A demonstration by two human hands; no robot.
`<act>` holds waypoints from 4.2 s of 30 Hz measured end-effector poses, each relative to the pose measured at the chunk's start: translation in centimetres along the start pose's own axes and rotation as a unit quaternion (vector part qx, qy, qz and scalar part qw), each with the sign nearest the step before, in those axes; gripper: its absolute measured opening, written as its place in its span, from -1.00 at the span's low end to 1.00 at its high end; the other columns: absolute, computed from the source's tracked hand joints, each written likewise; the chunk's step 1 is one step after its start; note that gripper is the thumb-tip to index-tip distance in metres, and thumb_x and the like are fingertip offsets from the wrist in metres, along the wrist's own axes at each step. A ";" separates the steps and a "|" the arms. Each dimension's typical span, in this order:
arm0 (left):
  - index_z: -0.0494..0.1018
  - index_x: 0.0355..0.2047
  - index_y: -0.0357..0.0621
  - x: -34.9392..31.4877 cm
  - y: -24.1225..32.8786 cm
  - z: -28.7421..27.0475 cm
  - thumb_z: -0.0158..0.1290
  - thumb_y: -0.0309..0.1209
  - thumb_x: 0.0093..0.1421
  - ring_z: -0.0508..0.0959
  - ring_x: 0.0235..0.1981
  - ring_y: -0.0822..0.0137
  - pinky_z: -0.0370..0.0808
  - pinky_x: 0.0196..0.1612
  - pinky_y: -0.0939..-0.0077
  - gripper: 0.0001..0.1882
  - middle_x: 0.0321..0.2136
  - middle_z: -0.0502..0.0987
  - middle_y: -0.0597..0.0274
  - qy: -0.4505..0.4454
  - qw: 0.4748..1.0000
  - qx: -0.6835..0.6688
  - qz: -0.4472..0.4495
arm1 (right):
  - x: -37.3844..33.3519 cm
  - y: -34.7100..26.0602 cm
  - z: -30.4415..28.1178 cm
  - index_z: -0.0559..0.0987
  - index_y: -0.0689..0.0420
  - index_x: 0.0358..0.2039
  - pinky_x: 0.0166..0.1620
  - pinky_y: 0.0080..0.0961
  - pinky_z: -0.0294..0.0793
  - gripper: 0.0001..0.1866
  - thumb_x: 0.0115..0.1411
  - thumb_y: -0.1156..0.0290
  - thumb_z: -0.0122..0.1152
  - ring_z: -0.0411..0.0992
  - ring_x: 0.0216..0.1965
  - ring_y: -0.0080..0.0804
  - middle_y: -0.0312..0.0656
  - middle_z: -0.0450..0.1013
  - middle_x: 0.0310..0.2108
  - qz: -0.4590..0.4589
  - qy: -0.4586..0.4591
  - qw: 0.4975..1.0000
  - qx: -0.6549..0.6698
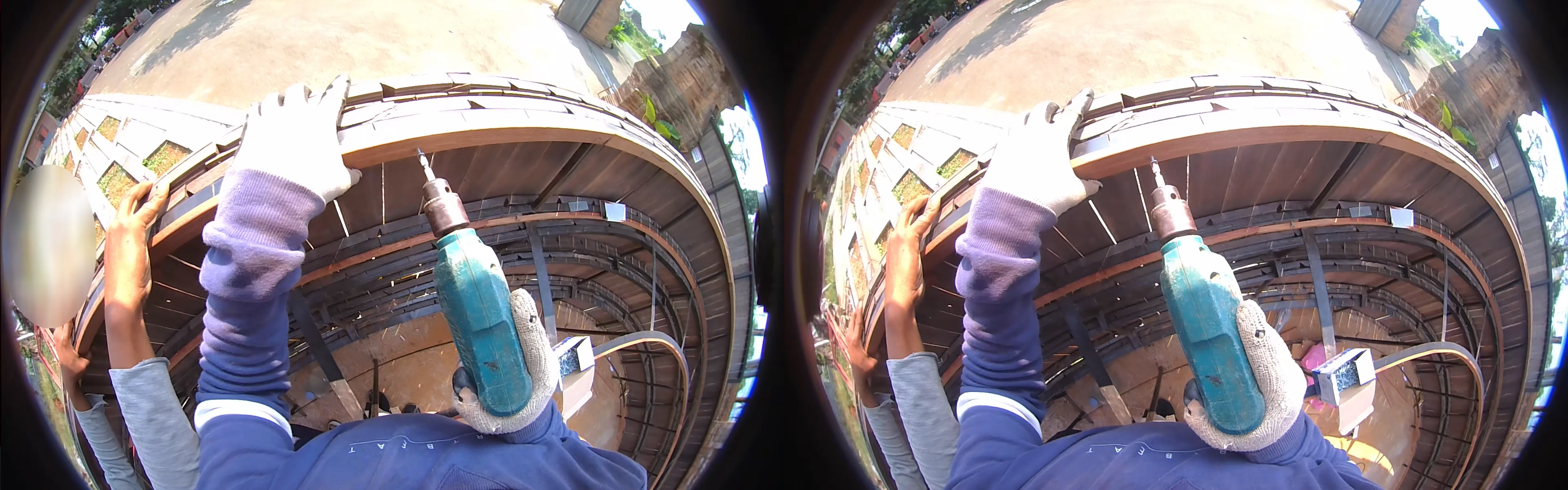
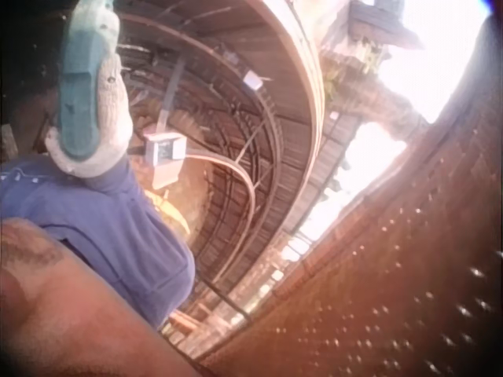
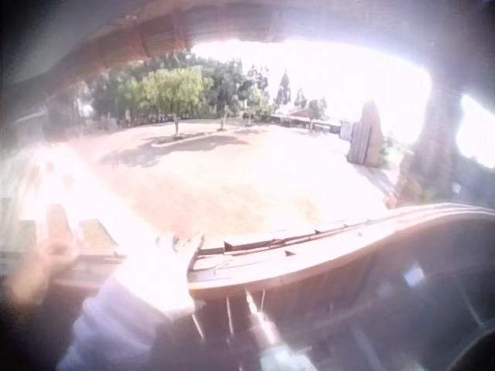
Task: The person uses a drill to attach wooden slats to a curved metal frame. They take screws from a small box and drive them into the wood while another person supports the structure.
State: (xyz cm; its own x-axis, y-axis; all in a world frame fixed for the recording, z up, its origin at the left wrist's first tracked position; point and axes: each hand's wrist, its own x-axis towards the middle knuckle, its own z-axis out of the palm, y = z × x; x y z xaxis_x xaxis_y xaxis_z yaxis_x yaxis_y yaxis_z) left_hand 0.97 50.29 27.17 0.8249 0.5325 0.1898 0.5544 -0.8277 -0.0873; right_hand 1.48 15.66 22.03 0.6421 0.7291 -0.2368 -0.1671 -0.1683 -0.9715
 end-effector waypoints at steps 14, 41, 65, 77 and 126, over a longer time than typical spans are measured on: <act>0.21 0.46 0.00 0.1 0.4 0.7 0.42 -0.01 0.04 0.45 0.21 -0.03 0.37 0.31 0.07 0.04 0.14 0.46 -0.08 0.048 0.998 0.017 0.025 | 0.1 1.1 -0.7 0.29 0.26 0.34 -0.13 -0.41 0.65 -0.16 0.06 0.46 0.47 0.58 -0.19 -0.27 -0.04 0.52 -0.04 -0.044 0.016 0.994 -0.097; 0.18 0.48 0.20 0.4 0.0 0.8 0.52 -0.10 -0.09 0.41 0.30 -0.14 0.41 0.34 0.00 0.14 0.30 0.35 -0.13 0.034 0.999 -0.017 0.003 | 2.4 -0.3 -0.8 0.24 0.27 0.42 0.15 -0.23 0.52 0.08 -0.10 0.30 0.59 0.53 0.07 -0.04 0.08 0.45 0.13 -0.214 0.006 0.940 -0.267; 0.23 0.46 0.21 1.5 0.4 0.4 0.50 0.01 -0.10 0.45 0.26 -0.05 0.41 0.33 0.08 0.11 0.23 0.44 -0.01 0.003 1.000 -0.001 0.005 | 4.1 2.4 -0.2 0.23 0.36 0.44 0.35 -0.27 0.35 0.07 -0.06 0.33 0.52 0.40 0.32 -0.05 0.21 0.32 0.35 -0.312 0.067 0.933 -0.167; 0.47 0.29 -0.10 2.6 -2.9 1.8 0.35 0.08 0.15 0.51 0.27 0.06 0.40 0.34 0.27 -0.20 0.20 0.55 -0.05 0.133 0.955 -0.249 0.090 | -11.0 6.3 -4.1 0.15 0.24 0.46 0.05 -0.19 0.69 0.15 -0.03 0.33 0.70 0.57 0.10 -0.03 0.13 0.42 0.24 -0.144 0.075 0.940 0.301; 0.65 -0.12 0.09 -25.4 48.5 11.3 0.11 -0.07 0.28 0.61 0.01 0.14 0.44 0.12 0.08 -0.69 -0.10 0.65 0.23 -0.110 0.926 -0.145 0.331 | -35.5 16.9 -31.7 0.18 0.15 0.45 -0.06 -0.06 0.68 0.05 -0.14 0.52 0.32 0.61 -0.13 0.08 0.12 0.49 0.07 -0.236 0.191 0.909 0.286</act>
State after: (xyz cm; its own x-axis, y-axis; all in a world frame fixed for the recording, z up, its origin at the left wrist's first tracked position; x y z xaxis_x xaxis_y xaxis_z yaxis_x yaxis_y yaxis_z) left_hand 8.18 -1.41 7.08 0.9935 -0.1126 -0.0186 -0.1082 -0.9814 0.1586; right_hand -0.43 -34.06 13.62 0.9381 0.3286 0.1100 -0.0972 0.5543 -0.8266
